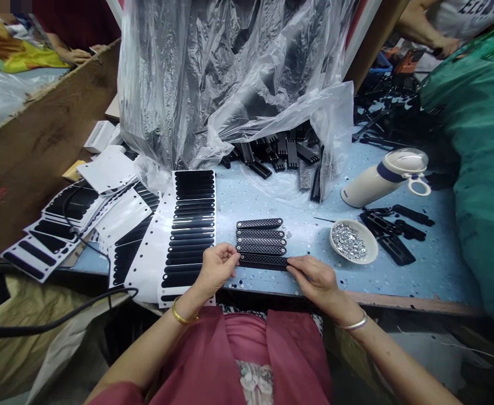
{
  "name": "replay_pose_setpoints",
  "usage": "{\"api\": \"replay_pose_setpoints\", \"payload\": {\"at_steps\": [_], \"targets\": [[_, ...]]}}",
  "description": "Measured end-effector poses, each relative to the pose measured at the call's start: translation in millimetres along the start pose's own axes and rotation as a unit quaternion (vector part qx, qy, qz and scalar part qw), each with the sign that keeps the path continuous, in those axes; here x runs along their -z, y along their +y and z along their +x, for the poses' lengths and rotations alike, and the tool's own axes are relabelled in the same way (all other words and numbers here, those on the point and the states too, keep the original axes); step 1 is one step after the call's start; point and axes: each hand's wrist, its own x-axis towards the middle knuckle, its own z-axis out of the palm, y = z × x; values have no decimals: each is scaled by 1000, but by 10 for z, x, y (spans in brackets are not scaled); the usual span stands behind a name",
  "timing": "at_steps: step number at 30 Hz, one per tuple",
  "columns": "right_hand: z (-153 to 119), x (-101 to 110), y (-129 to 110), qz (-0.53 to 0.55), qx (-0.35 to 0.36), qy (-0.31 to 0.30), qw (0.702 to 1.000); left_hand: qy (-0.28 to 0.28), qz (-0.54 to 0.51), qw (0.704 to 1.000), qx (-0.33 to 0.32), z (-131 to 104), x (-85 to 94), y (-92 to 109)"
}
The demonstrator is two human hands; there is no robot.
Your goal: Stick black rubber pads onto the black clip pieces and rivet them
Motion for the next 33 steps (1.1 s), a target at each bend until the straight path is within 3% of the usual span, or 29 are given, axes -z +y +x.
{"api": "replay_pose_setpoints", "payload": {"at_steps": [4, 10, 18, 21, 24, 26, 28, 30, 33], "targets": [[-16, -67, 38, -23, -38, 30, 999, 41, 19, 998, -53, -20, 66, -8], [55, -172, -29, -29, -8, 39, 999, 16, 78, 994, -77, -19, 74, -55], [87, -59, -159, -3, -13, 54, 998, 29, 108, 984, -136, -15, 52, -189], [74, -3, -240, -41, -18, 103, 994, 77, 176, 955, -226, -82, 188, -220], [28, -28, -453, -36, 26, 116, 992, 112, 298, 874, -368, -251, 440, -300], [2, -125, -647, 0, 63, 77, 995, 84, 380, 820, -420, -414, 590, -408], [11, -298, -833, 38, 95, 22, 994, 46, 434, 793, -426, -584, 661, -535], [71, -531, -965, 55, 132, -23, 989, 31, 446, 789, -421, -738, 653, -630], [198, -913, -1025, 32, 193, -58, 979, 46, 401, 809, -428, -920, 629, -657]]}}
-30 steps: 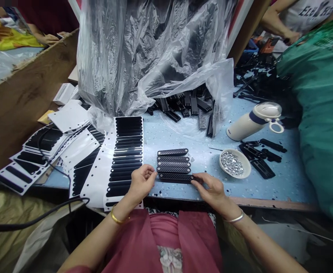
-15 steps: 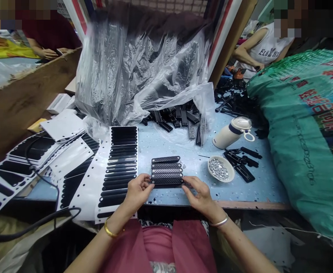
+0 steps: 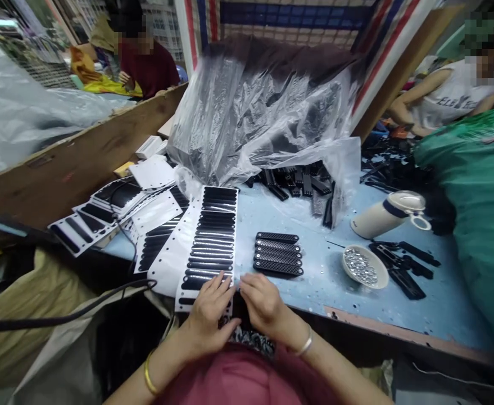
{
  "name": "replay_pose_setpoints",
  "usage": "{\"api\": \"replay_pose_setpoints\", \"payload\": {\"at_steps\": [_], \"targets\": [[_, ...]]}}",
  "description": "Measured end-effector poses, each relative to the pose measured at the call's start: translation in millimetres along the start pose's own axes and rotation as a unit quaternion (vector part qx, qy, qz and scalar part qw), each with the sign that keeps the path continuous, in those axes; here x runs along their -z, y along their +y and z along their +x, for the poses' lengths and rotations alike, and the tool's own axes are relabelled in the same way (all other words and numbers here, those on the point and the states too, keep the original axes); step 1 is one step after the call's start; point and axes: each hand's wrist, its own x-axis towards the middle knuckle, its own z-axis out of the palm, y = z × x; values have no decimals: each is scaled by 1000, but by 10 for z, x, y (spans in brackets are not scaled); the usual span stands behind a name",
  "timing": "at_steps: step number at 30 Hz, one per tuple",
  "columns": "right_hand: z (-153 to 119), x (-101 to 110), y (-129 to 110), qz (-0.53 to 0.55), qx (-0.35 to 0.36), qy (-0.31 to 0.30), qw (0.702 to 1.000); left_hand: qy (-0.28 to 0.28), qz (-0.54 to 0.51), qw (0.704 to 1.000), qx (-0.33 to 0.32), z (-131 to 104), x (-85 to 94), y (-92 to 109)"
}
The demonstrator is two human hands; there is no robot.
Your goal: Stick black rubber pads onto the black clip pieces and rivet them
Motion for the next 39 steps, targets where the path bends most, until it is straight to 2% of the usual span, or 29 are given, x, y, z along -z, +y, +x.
{"api": "replay_pose_setpoints", "payload": {"at_steps": [3, 4, 6, 8, 10, 11, 14, 16, 19, 23, 27, 31, 35, 39], "targets": [[31, -282, 91, -59, 10, -45, 997, 96, -13, 994, 42, -126, 165, -26], [7, -341, 119, -78, 7, -63, 995, 137, 1, 987, 82, -199, 233, -76], [-64, -400, 168, -95, 8, -91, 991, 201, 27, 957, 207, -390, 345, -200], [-126, -397, 203, -90, 15, -98, 991, 236, -4, 904, 357, -580, 388, -302], [-154, -361, 212, -74, 13, -88, 993, 232, -148, 840, 468, -697, 358, -344], [-152, -339, 202, -65, 10, -80, 995, 219, -249, 801, 499, -718, 327, -340], [-94, -297, 116, -27, 11, -45, 999, 184, -506, 676, 503, -658, 247, -250], [-21, -321, 28, 6, 33, -24, 999, 189, -572, 629, 491, -571, 236, -168], [108, -457, -81, 52, 62, -44, 996, 192, -592, 619, 479, -449, 254, -95], [246, -660, -75, 71, 22, -68, 995, 231, -584, 628, 461, -364, 275, -121], [302, -679, -17, 75, 6, -93, 993, 239, -581, 637, 446, -376, 308, -170], [357, -686, -77, 103, -8, -71, 992, 237, -577, 647, 439, -397, 306, -175], [411, -815, -137, 146, -23, -61, 987, 246, -558, 658, 441, -361, 277, -196], [444, -860, -118, 207, -86, -96, 970, 226, -578, 656, 428, -316, 265, -240]]}}
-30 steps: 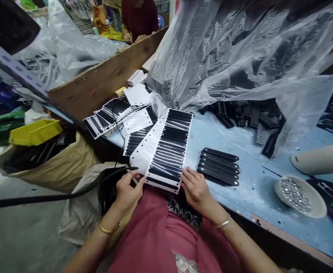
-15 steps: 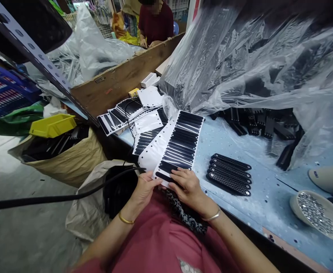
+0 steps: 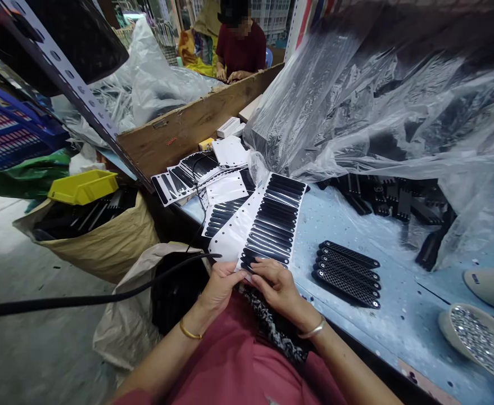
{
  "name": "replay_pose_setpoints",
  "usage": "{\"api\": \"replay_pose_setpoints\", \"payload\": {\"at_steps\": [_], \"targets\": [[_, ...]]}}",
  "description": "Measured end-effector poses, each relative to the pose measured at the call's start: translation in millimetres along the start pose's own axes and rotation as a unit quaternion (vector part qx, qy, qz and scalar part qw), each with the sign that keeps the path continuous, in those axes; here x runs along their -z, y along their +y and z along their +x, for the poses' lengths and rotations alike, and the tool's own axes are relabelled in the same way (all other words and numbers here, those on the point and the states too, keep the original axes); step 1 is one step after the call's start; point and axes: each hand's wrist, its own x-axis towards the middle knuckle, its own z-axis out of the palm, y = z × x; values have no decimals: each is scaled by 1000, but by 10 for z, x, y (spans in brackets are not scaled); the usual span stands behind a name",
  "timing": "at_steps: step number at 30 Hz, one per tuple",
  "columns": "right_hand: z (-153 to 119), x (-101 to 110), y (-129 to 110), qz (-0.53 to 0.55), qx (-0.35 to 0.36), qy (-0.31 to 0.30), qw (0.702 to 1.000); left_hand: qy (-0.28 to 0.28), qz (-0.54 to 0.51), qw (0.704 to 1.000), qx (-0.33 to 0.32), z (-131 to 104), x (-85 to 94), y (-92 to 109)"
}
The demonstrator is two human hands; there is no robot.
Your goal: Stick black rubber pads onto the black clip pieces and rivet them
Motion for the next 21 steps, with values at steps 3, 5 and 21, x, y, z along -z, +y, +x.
{"api": "replay_pose_setpoints", "payload": {"at_steps": [3, 5, 21], "targets": [[34, 52, -2, 76, -51, -22, 996, -20, -6, 1000, 6, 40, 7, -18], [59, 79, -4, 118, -78, -21, 990, -19, -1, 1000, 10, 62, 13, -39], [133, 148, -78, 20, -76, -36, 996, 5, 36, 999, 8, 89, -38, 29]]}}
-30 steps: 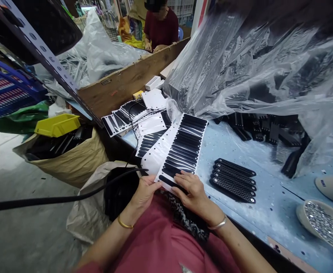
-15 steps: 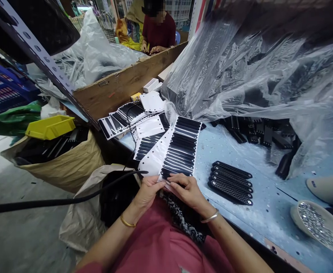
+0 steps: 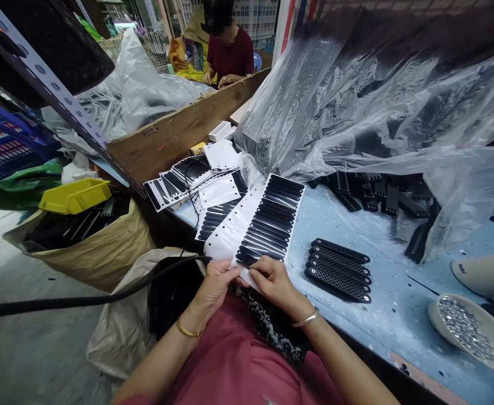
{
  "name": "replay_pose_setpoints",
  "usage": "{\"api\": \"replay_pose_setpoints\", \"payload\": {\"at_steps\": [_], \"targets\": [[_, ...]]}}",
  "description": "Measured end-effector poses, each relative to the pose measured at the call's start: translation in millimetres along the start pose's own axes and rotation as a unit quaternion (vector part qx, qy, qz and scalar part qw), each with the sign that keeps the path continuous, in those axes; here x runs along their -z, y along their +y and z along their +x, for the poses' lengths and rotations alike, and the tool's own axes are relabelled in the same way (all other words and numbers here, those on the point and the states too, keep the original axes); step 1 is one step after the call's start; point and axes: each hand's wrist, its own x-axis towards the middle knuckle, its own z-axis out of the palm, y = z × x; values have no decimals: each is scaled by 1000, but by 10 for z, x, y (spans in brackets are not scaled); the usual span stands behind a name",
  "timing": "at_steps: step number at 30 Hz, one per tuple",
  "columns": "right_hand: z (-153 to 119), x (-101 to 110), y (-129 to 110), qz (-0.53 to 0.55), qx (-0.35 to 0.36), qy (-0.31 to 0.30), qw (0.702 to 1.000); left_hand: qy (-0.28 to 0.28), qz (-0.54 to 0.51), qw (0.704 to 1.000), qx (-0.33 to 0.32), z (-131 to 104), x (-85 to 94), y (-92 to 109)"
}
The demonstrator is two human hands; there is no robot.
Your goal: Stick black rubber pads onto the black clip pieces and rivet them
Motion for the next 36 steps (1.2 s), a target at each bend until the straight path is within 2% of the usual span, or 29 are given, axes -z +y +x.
{"api": "replay_pose_setpoints", "payload": {"at_steps": [2, 4, 7, 8, 10, 13, 15, 17, 19, 20, 21, 22, 24, 25, 27, 29, 31, 34, 36], "targets": [[40, -17, 69, 55, -23, 14, 998, -2, -10, 1000, 6, 15, 11, 6], [73, -29, 111, 154, -87, 48, 983, 3, -25, 1000, 17, 26, 33, 15], [92, 30, 64, 324, -194, 117, 918, 45, -34, 998, 39, 31, 71, 24], [87, 87, 29, 365, -204, 141, 897, 65, -31, 996, 45, 34, 83, 22], [46, 271, -34, 401, -185, 202, 874, 101, -19, 994, 48, 56, 108, 5], [-158, 686, -38, 351, -139, 319, 869, 121, 44, 991, 25, 115, 173, -32], [-405, 972, 20, 273, -130, 357, 884, 150, 149, 977, -18, 131, 239, -40], [-690, 1187, 86, 180, -124, 342, 914, 212, 276, 933, -98, 93, 289, -19], [-945, 1284, 118, 79, -105, 302, 944, 253, 364, 878, -178, -8, 253, 25], [-1044, 1284, 114, 37, -90, 278, 956, 247, 382, 867, -204, -73, 181, 48], [-1119, 1258, 97, 2, -72, 256, 964, 211, 385, 875, -203, -139, 70, 66], [-1171, 1210, 68, -24, -53, 237, 970, 165, 365, 897, -186, -198, -78, 77], [-1215, 1087, -2, -69, -21, 207, 976, 22, 288, 953, -96, -271, -445, 67], [-1218, 1029, -35, -93, -11, 194, 977, -50, 249, 967, -35, -279, -639, 47], [-1217, 949, -75, -143, 1, 170, 975, -135, 171, 974, 53, -244, -985, -13], [-1239, 935, -77, -172, 10, 162, 972, -177, 118, 971, 110, -167, -1224, -71], [-1299, 971, -52, -167, 26, 193, 967, -194, 89, 967, 143, -86, -1349, -108], [-1422, 1052, -2, -139, 25, 244, 959, -191, 69, 966, 158, -2, -1403, -124], [-1484, 1085, 25, -148, 11, 250, 957, -192, 63, 965, 168, 23, -1410, -126]]}}
